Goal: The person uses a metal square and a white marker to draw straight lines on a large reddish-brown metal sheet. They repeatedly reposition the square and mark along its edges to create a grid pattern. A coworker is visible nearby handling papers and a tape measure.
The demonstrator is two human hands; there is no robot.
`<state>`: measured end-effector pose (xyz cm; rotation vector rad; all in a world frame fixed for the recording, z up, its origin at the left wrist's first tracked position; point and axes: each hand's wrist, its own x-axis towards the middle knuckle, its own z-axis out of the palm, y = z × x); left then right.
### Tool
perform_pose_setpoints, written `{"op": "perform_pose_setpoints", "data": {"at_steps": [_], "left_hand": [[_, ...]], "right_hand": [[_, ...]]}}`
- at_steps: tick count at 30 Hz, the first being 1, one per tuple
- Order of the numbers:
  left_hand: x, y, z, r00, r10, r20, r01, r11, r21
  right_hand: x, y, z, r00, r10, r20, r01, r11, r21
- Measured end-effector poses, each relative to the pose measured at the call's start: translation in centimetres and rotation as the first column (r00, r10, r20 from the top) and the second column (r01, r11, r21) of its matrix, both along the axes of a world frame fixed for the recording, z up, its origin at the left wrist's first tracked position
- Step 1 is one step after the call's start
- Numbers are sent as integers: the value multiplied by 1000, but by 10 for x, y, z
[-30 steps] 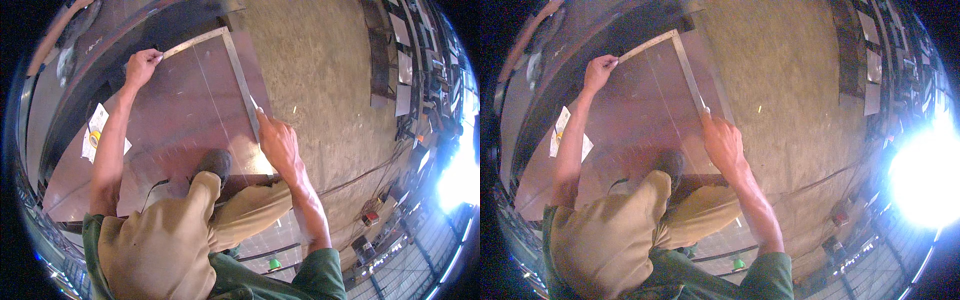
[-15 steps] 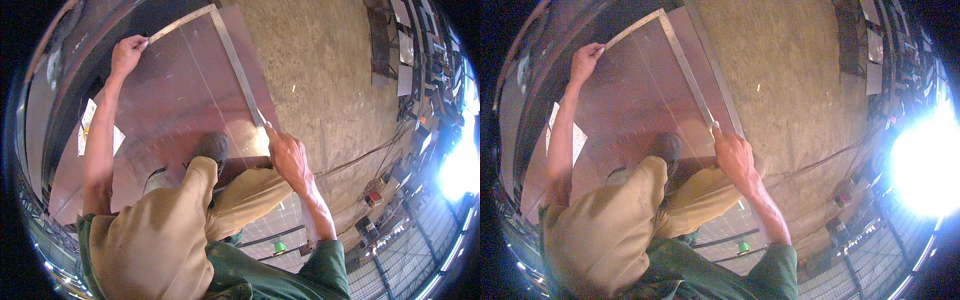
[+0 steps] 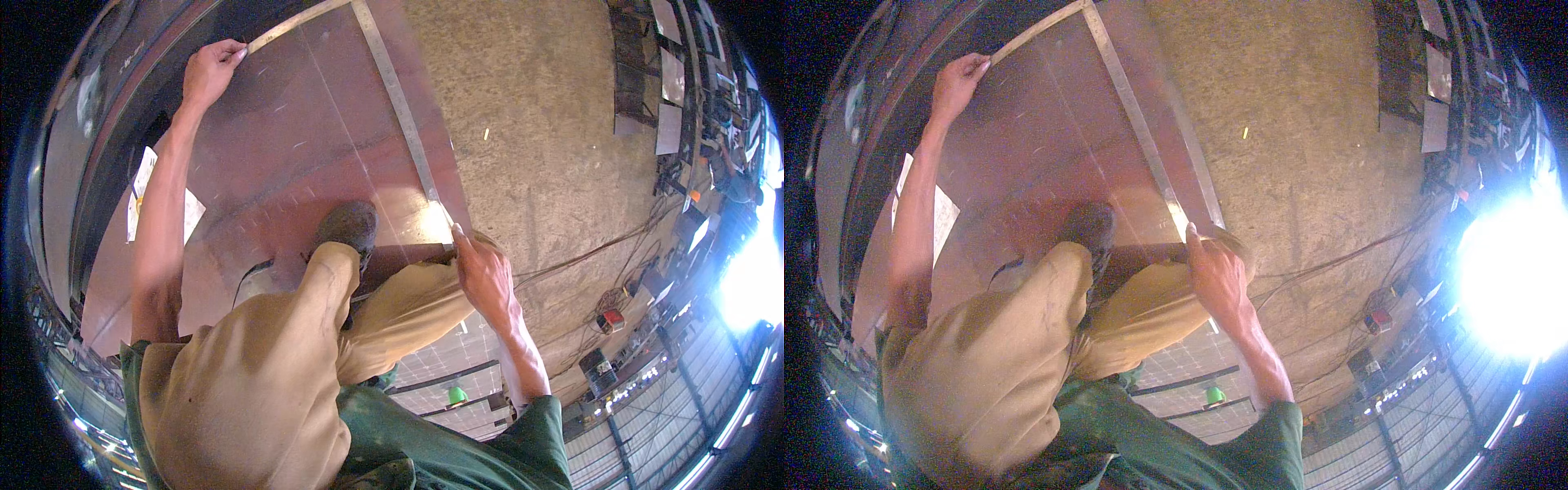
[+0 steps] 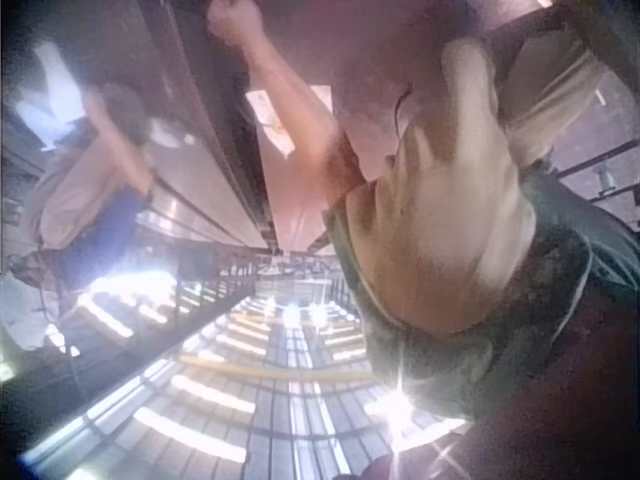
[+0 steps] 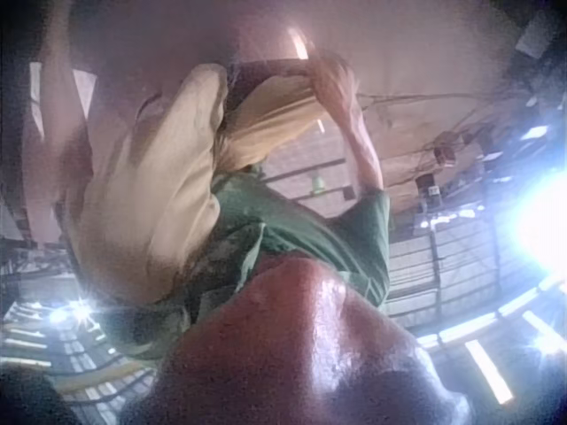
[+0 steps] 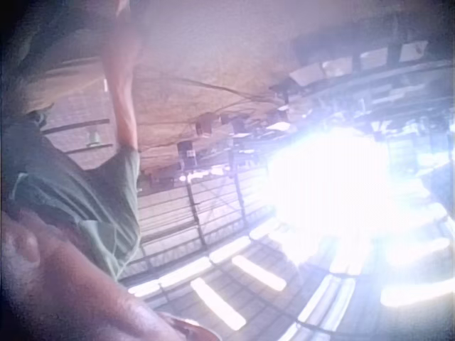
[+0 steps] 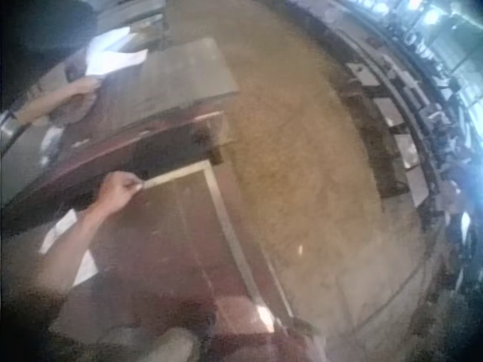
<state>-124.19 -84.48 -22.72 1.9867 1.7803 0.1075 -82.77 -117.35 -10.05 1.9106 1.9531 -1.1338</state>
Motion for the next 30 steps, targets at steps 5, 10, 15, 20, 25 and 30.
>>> {"op": "perform_pose_setpoints", "data": {"at_steps": [5, 10, 15, 20, 25, 30], "left_hand": [[4, 1, 3, 1000, 23, 5, -23, 999, -37], [1, -1, -5, 1000, 11, -5, -11, 1000, 26], [0, 1, -4, 1000, 15, 5, -15, 1000, 18], [8, 0, 4, 1000, 13, -28, -13, 1000, -12], [5, -1, 2, 999, -4, -42, 6, 999, 35], [2, 2, 0, 1000, -13, -5, 13, 1000, -2]], "right_hand": [[3, -21, -1, 1000, 0, 22, 1, 1000, -8], [4, -33, 2, 999, 6, 42, -3, 998, -61], [8, -43, 4, 999, 16, 42, -14, 999, -50], [14, -60, -1, 998, 41, 41, -39, 998, -46], [17, -71, -2, 999, 32, 39, -31, 998, -46], [17, -77, -2, 996, 5, 89, 5, 993, -117]]}}
